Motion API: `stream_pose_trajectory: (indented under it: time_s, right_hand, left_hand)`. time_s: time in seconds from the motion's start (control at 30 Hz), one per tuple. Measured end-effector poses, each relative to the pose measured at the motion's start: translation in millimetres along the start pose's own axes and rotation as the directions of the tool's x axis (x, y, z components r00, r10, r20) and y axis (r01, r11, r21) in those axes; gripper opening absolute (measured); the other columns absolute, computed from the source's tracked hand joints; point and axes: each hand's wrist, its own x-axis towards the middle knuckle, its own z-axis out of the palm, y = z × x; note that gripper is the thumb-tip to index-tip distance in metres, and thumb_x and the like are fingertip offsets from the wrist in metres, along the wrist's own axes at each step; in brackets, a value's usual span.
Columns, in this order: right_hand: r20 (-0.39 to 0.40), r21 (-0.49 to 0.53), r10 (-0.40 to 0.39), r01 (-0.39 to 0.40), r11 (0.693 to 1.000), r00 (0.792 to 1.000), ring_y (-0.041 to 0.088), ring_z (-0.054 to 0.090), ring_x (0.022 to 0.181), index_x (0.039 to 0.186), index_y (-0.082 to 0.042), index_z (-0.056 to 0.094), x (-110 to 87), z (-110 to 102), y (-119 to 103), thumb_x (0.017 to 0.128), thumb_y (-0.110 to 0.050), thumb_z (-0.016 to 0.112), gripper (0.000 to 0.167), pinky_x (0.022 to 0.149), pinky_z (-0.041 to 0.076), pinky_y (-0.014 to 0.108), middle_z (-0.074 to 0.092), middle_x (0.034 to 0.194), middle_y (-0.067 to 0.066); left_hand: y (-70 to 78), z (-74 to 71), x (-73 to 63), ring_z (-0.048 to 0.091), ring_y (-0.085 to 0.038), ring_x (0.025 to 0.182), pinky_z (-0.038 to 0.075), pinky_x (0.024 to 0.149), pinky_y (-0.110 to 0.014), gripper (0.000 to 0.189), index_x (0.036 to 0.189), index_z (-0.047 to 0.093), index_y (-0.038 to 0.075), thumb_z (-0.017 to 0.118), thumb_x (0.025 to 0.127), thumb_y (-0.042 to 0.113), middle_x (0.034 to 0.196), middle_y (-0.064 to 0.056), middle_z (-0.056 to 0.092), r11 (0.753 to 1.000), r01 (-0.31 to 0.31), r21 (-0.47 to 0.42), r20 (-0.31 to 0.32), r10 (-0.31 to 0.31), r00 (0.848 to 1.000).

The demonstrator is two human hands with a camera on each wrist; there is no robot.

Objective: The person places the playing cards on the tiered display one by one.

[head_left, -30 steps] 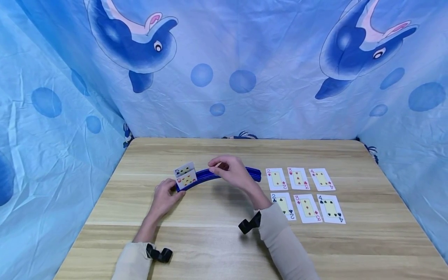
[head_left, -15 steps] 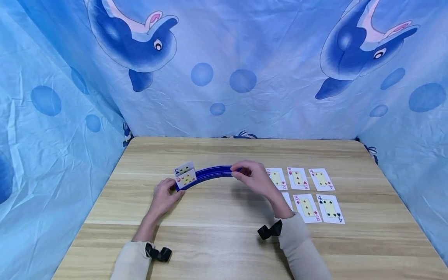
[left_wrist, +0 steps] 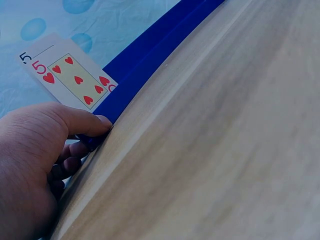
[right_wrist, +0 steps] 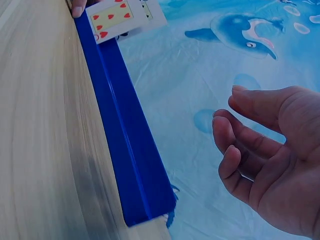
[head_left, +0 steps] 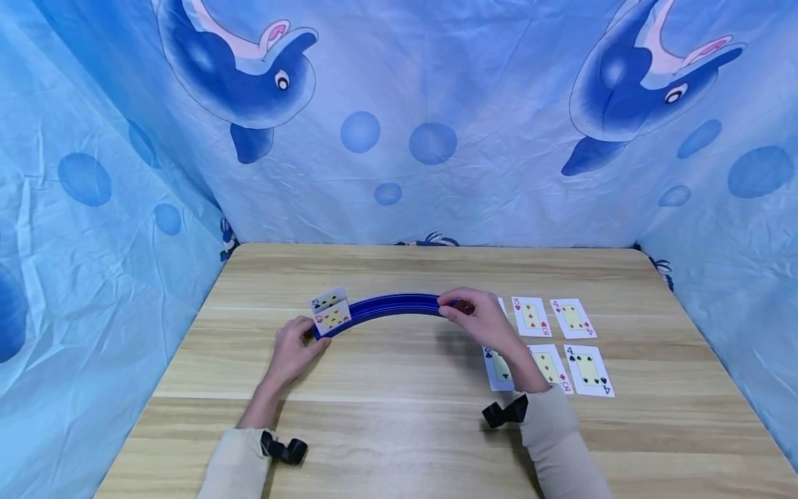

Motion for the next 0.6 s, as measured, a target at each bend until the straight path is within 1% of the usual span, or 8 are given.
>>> stream_pose_trajectory:
  time_s: [0.13, 0.27, 0.4, 0.6]
  right_hand:
    - [-0.012, -0.018, 0.023, -0.023, 1.0, 1.0, 0.013, 0.061, 0.076, 0.11, -0.007, 0.074, -4.1, -8.9, 3.9, 0.096, -0.019, 0.067, 0.019, 0.067, 0.051, 0.024, 0.075, 0.104, 0.008]
    - [-0.022, -0.028, 0.047, -0.048, 0.998, 0.999, 0.013, 0.061, 0.074, 0.112, -0.003, 0.073, -8.7, -17.3, 7.9, 0.096, -0.018, 0.067, 0.023, 0.065, 0.051, 0.023, 0.075, 0.1, 0.009]
    - [-0.033, -0.041, 0.069, -0.07, 0.997, 0.997, 0.012, 0.061, 0.074, 0.112, -0.004, 0.073, -13.3, -24.9, 13.1, 0.095, -0.018, 0.068, 0.023, 0.065, 0.05, 0.022, 0.075, 0.1, 0.009]
    - [-0.058, -0.077, 0.094, -0.098, 0.992, 0.994, 0.014, 0.063, 0.079, 0.113, -0.007, 0.073, -20.9, -38.3, 22.4, 0.096, -0.018, 0.067, 0.021, 0.069, 0.052, 0.022, 0.075, 0.107, 0.01]
  left_hand:
    - [0.5, 0.1, 0.5, 0.061, -0.035, 0.099, 0.038, 0.093, -0.05, 0.033, 0.108, 0.069, -0.006, 0.079, 0.081, 0.01, 0.11, -0.022, 0.07, 1.0, -0.003, -0.003, -0.003, 0.003, 1.0]
    - [1.5, -0.7, -0.1, 0.06, -0.035, 0.1, 0.039, 0.093, -0.05, 0.033, 0.108, 0.069, -0.006, 0.079, 0.081, 0.011, 0.11, -0.023, 0.07, 1.0, -0.002, 0.005, 0.004, 0.002, 1.0]
    - [1.3, -1.2, -0.6, 0.06, -0.035, 0.1, 0.038, 0.093, -0.049, 0.034, 0.108, 0.069, -0.006, 0.078, 0.081, 0.012, 0.11, -0.023, 0.07, 1.0, -0.007, 0.01, 0.004, 0.007, 1.0]
    - [0.6, -1.3, -1.4, 0.06, -0.035, 0.1, 0.038, 0.092, -0.048, 0.033, 0.108, 0.069, -0.006, 0.079, 0.082, 0.012, 0.11, -0.023, 0.07, 1.0, -0.002, 0.011, 0.006, 0.002, 1.0]
